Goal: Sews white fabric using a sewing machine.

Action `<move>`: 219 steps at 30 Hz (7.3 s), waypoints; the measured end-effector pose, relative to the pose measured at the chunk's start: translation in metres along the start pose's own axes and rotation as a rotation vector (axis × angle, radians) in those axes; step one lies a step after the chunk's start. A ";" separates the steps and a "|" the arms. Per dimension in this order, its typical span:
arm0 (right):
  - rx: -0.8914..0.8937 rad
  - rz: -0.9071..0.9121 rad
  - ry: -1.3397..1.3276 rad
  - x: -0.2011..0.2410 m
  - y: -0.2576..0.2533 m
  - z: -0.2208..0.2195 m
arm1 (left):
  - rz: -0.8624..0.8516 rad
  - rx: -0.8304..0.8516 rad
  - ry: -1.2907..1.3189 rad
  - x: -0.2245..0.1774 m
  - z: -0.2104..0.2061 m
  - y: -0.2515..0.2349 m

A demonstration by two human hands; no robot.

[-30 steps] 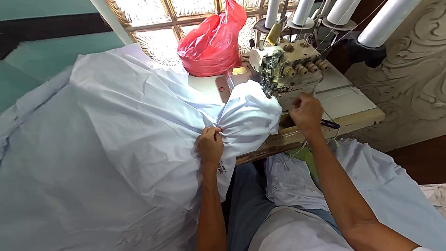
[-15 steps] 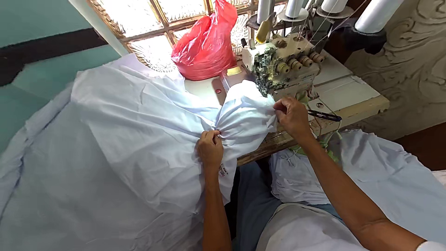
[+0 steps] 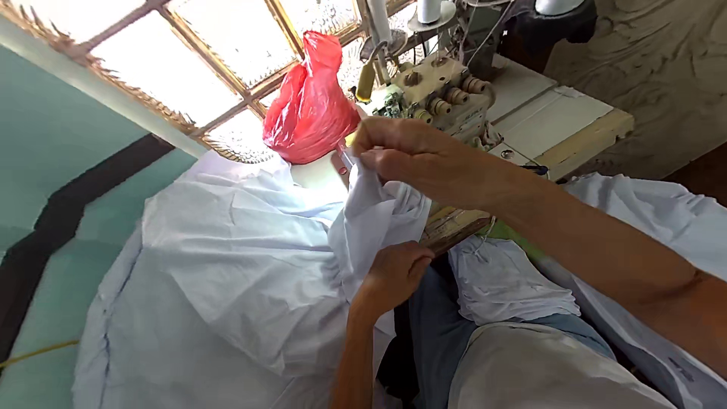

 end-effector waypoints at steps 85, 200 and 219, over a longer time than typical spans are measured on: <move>-0.447 -0.214 0.821 -0.125 0.081 0.022 | -0.081 0.047 -0.820 0.010 0.160 0.008; 0.012 0.135 0.427 -0.157 0.053 0.048 | -0.296 -0.108 -0.264 0.006 0.129 -0.054; -0.060 0.184 0.451 -0.157 0.045 0.039 | -0.374 -0.074 -0.628 0.011 0.053 -0.071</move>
Point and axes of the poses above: each hand's wrist, its own y-axis away from the middle knuckle, its own z-axis out of the back of the hand, x = y × z, the point moved 4 cm from there along -y, towards the middle knuckle, and after that the axes turned 11 degrees about -z, right-handed, at the moved point
